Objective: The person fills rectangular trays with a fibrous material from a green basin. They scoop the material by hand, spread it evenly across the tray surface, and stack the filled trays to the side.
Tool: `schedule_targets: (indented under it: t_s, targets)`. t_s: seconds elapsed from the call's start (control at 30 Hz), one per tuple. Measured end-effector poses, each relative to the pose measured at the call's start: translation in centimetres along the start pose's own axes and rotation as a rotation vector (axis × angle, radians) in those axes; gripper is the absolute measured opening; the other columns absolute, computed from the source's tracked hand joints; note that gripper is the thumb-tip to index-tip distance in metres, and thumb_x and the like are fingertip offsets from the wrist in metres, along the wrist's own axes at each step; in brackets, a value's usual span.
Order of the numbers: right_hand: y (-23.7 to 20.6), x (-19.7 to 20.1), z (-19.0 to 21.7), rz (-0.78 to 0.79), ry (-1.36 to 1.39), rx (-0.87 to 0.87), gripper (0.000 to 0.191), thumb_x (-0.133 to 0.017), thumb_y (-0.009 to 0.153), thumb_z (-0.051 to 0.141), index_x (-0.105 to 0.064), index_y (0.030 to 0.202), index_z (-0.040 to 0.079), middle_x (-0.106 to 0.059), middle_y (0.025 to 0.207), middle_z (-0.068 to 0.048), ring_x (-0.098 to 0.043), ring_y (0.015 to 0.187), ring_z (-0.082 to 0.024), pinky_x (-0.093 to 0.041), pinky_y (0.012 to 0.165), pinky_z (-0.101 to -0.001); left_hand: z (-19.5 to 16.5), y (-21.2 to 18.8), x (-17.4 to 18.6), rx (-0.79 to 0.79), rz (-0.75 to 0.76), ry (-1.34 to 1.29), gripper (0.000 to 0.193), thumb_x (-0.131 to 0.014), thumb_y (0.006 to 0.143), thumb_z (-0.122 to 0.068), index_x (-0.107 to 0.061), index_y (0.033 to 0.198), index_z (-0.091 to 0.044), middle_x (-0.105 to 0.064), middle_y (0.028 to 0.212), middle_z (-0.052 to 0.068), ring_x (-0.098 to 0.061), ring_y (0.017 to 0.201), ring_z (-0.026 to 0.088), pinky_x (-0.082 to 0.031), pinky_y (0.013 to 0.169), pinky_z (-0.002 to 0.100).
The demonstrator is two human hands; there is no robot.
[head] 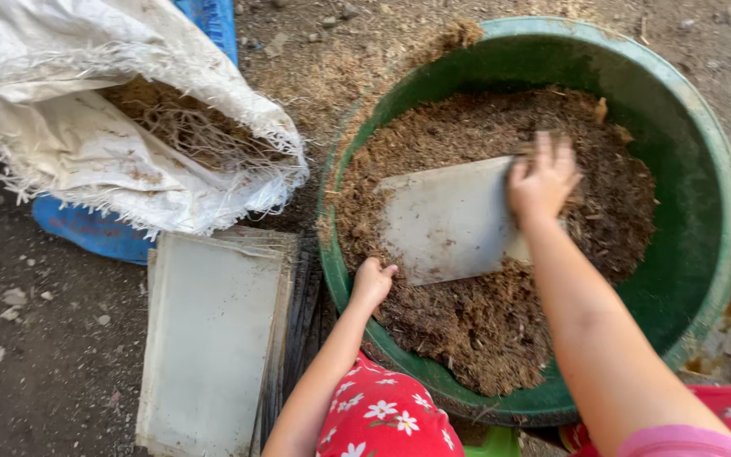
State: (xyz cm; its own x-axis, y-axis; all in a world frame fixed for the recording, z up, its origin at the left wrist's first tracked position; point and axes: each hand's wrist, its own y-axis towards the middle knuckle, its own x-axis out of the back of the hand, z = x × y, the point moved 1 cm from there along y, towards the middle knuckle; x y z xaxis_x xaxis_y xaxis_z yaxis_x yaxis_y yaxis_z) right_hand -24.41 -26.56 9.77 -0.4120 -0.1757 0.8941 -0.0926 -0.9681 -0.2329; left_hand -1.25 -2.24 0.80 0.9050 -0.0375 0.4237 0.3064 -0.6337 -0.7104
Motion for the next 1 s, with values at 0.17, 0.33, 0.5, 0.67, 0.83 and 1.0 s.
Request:
schedule_targets:
  t_s: [0.17,0.33,0.5,0.67,0.83,1.0]
  targets:
    - [1.8,-4.1,0.8,-0.128,0.011,-0.118,0.060,-0.044,0.110,0.035,-0.032,0.160,0.005,-0.022,0.168,-0.020,-0.020,0.157,-0.031,-0.012,0.129,-0.0532,1.8,1.2,-1.0,-0.007,-0.007,0.063,0.040,-0.070,0.097,-0.030,-0.056,0.093,0.007,-0.060,0.078,0.019,-0.060,0.071,0.032,-0.048,0.068,0.047]
    - [-9.5,-12.2,11.2,-0.198,-0.188,0.672,0.063,-0.052,0.102,0.026,-0.036,0.159,0.005,-0.027,0.169,-0.015,-0.018,0.160,-0.033,-0.009,0.127,-0.0634,2.9,2.3,-1.1,-0.101,-0.058,-0.108,0.037,-0.071,0.092,-0.024,-0.062,0.109,0.008,-0.067,0.090,0.016,-0.067,0.085,0.030,-0.051,0.077,0.042]
    - [-11.0,-10.1,11.5,-0.177,-0.005,0.968,0.068,-0.056,0.095,0.033,-0.038,0.154,0.007,-0.025,0.167,-0.019,-0.018,0.155,-0.032,-0.004,0.119,-0.0686,3.8,2.5,-1.4,0.003,-0.034,-0.081,0.042,-0.072,0.094,-0.023,-0.062,0.116,0.012,-0.066,0.089,0.023,-0.064,0.086,0.038,-0.051,0.080,0.043]
    - [0.3,-3.3,3.7,-0.029,-0.117,0.317,0.057,-0.047,0.101,0.027,-0.039,0.156,0.013,-0.031,0.166,-0.010,-0.022,0.154,-0.027,-0.005,0.123,-0.0586,4.6,2.3,-1.6,0.011,-0.077,-0.273,0.040,-0.075,0.093,-0.022,-0.056,0.112,0.007,-0.066,0.091,0.010,-0.064,0.082,0.023,-0.050,0.077,0.040]
    - [-0.3,0.2,-6.4,-0.179,0.154,-0.153,0.054,-0.035,0.108,0.037,-0.032,0.160,0.026,-0.020,0.169,-0.011,-0.011,0.155,-0.034,-0.001,0.122,-0.0589,3.1,2.0,-0.6,0.072,0.015,-0.110,0.044,-0.068,0.101,-0.026,-0.035,0.083,-0.003,-0.029,0.072,0.009,-0.033,0.059,0.023,-0.034,0.057,0.045]
    - [-8.8,-6.6,-7.8,-0.192,0.063,-0.042,0.058,-0.038,0.109,0.036,-0.029,0.162,0.017,-0.015,0.173,-0.017,-0.007,0.158,-0.036,0.001,0.124,-0.0562,1.7,1.0,-0.2,-0.021,-0.040,-0.063,0.043,-0.069,0.098,-0.023,-0.040,0.072,-0.005,-0.039,0.062,0.006,-0.039,0.054,0.019,-0.038,0.056,0.040]
